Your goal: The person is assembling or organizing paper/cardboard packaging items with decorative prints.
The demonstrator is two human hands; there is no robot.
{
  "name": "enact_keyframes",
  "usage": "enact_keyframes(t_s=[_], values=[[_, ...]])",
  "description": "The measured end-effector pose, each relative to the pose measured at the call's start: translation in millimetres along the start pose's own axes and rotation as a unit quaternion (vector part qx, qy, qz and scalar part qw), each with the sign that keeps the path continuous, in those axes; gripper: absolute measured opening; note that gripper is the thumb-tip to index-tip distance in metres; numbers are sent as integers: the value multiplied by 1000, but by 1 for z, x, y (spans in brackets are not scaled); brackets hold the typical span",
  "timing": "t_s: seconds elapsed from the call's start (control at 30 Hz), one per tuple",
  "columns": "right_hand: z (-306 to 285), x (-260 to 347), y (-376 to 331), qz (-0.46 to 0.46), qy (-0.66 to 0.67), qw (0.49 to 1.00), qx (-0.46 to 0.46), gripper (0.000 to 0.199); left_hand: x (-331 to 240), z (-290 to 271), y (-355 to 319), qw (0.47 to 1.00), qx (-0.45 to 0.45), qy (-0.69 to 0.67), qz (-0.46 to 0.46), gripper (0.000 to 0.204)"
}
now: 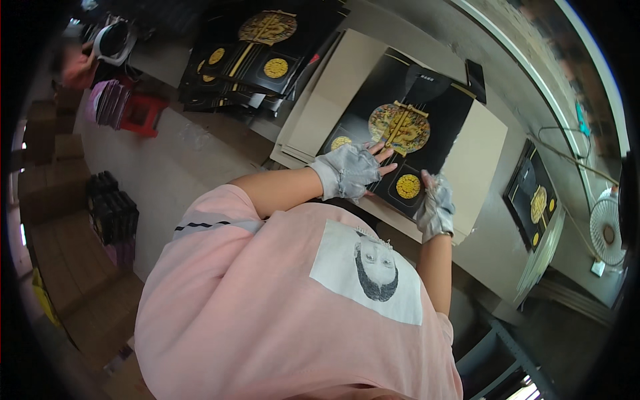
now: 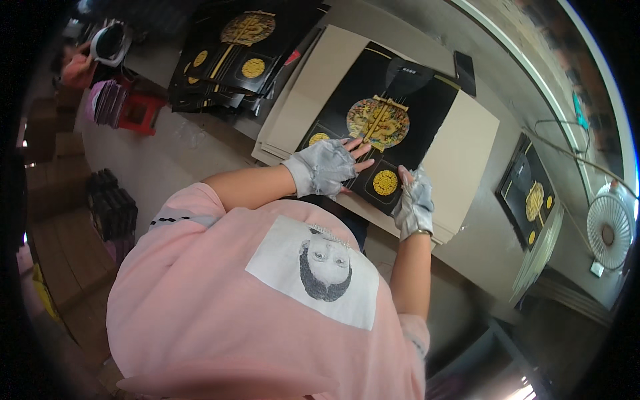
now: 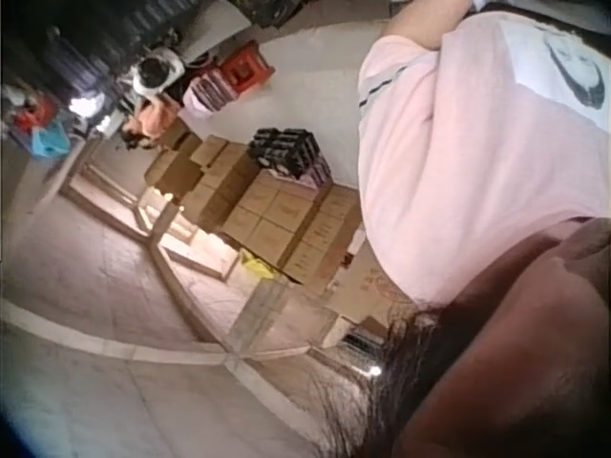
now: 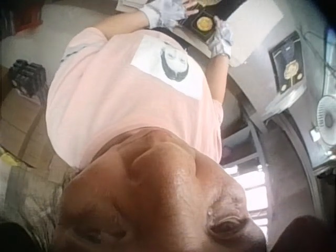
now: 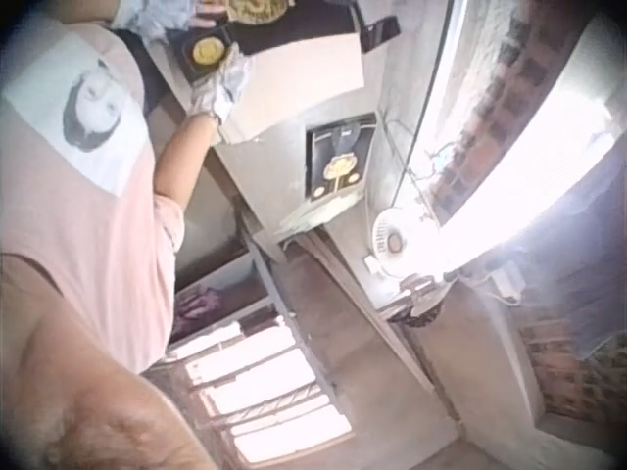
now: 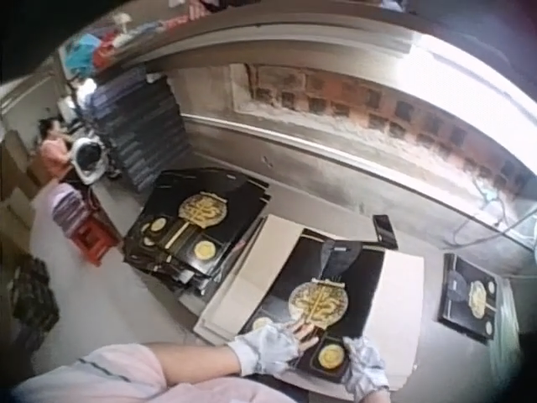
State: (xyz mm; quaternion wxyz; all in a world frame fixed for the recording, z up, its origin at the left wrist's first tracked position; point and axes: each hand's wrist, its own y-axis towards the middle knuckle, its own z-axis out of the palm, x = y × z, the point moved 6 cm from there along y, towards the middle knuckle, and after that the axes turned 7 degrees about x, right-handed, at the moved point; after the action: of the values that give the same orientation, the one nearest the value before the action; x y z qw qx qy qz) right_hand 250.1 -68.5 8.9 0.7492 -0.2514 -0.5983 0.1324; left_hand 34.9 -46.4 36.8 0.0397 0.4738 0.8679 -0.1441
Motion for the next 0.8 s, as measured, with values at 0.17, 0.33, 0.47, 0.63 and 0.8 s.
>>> enact_keyframes(t_s=[0.17, 0.33, 0.47, 0.63, 0.8], values=[[76, 121, -38, -185, 65, 979, 56, 23, 26, -70, -38, 977, -189, 91, -43, 60], [107, 134, -2, -215, 64, 957, 182, 30, 97, -140, -87, 927, -315, -201, -20, 53], [107, 99, 25, -248, -206, 937, 131, 50, 198, -118, -130, 933, -305, -136, -132, 54], [3, 41, 55, -281, -620, 725, -101, 62, 281, -46, -189, 931, -138, -15, -336, 55], [-98, 5, 25, 9, -673, 666, -322, 76, 273, -36, -197, 905, 80, 103, -405, 53]])
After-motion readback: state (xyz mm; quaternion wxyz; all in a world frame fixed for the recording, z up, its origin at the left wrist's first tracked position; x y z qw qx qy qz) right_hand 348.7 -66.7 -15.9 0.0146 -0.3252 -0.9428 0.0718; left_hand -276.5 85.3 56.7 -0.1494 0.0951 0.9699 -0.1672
